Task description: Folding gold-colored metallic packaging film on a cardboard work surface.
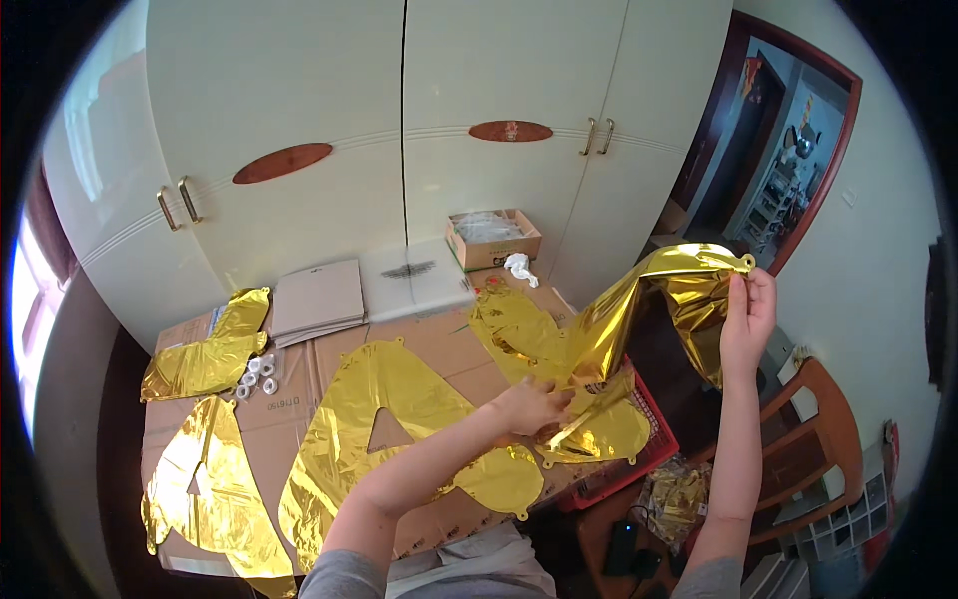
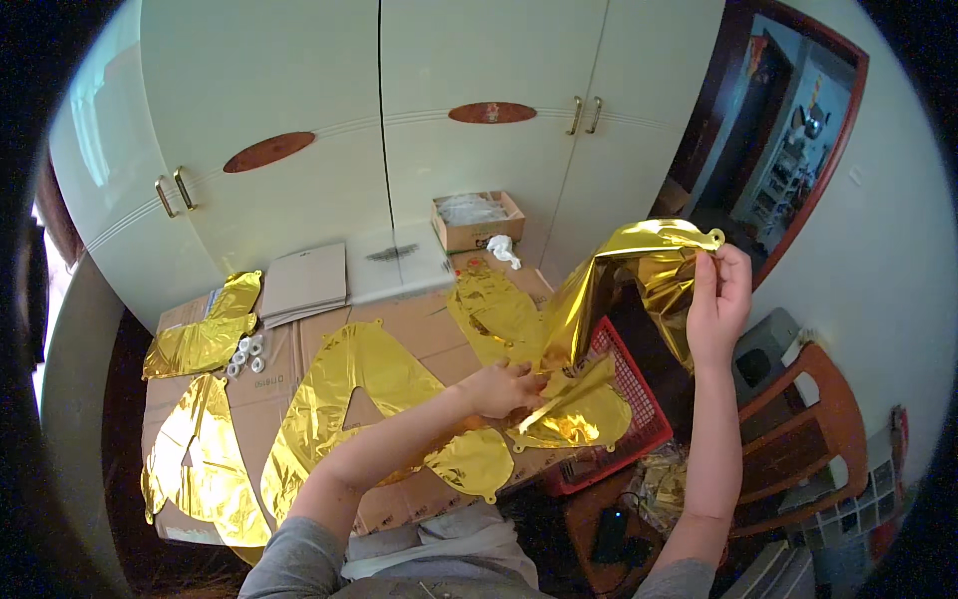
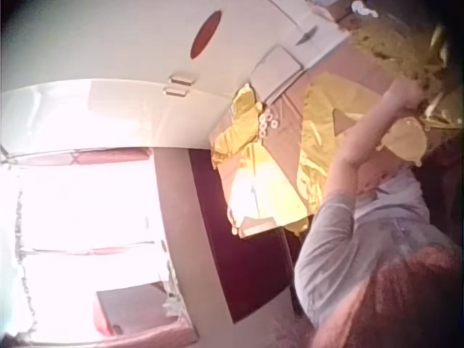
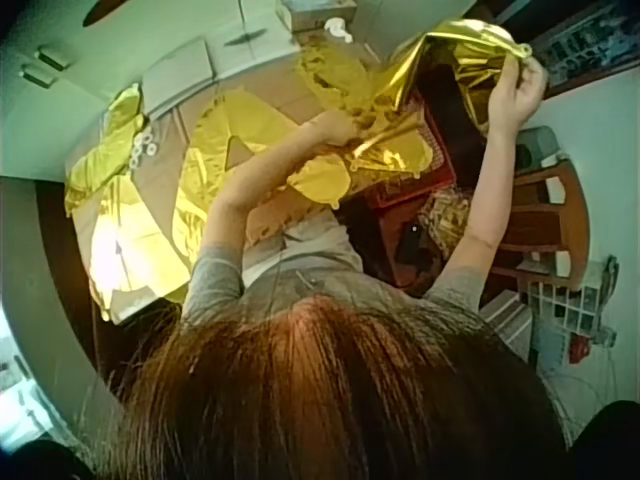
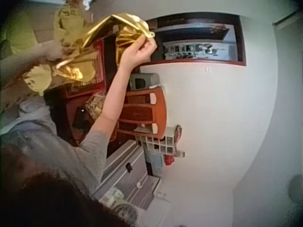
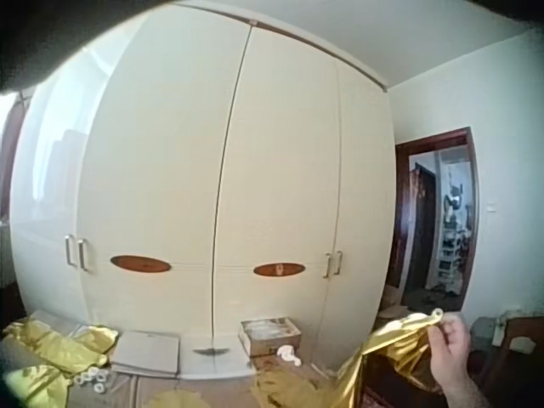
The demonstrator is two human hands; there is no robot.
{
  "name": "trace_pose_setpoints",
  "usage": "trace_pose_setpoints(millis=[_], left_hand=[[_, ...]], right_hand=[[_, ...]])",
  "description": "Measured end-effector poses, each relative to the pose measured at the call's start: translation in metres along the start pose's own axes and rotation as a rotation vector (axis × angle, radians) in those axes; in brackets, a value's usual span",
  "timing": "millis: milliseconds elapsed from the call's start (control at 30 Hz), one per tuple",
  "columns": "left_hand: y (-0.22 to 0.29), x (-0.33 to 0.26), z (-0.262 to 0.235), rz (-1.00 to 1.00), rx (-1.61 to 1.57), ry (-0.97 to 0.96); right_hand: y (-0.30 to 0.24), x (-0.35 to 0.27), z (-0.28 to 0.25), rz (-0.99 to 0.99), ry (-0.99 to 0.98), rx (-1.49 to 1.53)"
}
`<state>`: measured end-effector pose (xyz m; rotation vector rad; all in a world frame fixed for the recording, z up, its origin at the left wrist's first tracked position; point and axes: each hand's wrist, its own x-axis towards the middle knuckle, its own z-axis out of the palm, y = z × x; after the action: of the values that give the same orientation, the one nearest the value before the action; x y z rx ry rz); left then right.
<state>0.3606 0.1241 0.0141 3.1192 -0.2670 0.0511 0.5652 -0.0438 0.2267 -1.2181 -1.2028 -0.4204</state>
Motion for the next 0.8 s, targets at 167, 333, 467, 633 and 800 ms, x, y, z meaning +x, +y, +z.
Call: trace_pose_setpoints(millis=[167,333,467,633,800], left_hand=[[-0.003,-0.006,0.014,0.031,0.019,0.237],[-0.035,-0.002,0.011,-0.319,-0.103,0.034],[-0.042,-0.009,0.002,-0.319,0.038,0.25],[-0.069,-0.001,0.0,-0.394,-0.079,0.202],[-0.094,0.008,0.002,-0.765,-0.48,0.399]], right_hand=[[0.0,-0.001,-0.002,0.008,0.022,0.023],[-0.004,-0.003,-0.001,0.026,0.07,0.039],[0.001,-0.007,-0.01,0.039,0.079,0.054],[0.002,-0.012,-0.01,0.041,0.071,0.042],[0.004,-0.016,-0.012,0.045,0.064,0.049]])
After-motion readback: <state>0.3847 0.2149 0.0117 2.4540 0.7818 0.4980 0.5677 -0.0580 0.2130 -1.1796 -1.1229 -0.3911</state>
